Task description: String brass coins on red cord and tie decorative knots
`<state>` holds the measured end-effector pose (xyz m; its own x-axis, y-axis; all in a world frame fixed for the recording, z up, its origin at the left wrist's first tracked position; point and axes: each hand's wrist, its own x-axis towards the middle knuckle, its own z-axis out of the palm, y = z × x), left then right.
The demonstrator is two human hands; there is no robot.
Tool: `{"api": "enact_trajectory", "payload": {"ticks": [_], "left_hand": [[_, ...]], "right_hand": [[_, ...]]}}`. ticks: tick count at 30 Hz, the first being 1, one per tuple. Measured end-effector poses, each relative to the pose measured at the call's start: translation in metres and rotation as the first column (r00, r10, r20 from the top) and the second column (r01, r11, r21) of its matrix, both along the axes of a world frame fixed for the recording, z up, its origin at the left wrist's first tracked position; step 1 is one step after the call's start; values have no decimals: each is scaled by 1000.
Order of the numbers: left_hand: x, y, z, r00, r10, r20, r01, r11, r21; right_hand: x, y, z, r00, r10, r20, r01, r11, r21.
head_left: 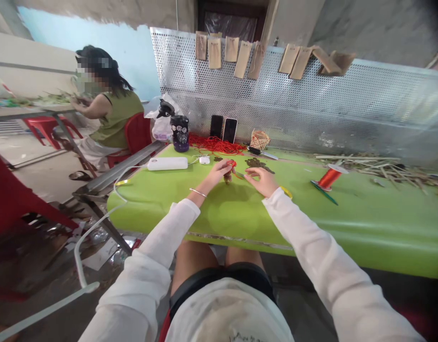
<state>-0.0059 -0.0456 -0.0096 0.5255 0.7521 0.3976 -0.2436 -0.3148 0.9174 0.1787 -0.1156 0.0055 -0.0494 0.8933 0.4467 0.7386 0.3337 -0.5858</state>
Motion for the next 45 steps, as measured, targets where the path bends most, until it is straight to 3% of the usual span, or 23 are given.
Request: {"api": "enact_trajectory", "payload": {"ticks": [6, 12, 24, 36, 45], "left_hand": [[-2, -3, 2, 1000, -6, -26, 6, 1000, 9], [0, -3, 2, 999, 23, -47, -22, 1000, 19], [2, -2, 0, 987, 149, -66, -136, 975, 173], [4, -5, 0, 980, 143, -140, -121, 980, 155], [3, -4, -1, 979, 139, -147, -115, 980, 162]], "right_hand": [[-40, 24, -16, 943, 54, -328, -46, 998, 33], [-44, 29, -25, 883, 71, -464, -32, 995, 93], [-48, 22, -19, 916, 20, -402, 31, 992, 120], [-48, 20, -17, 953, 12, -303, 30, 990, 136], [-46, 21, -16, 940, 48, -337, -4, 991, 132]]}}
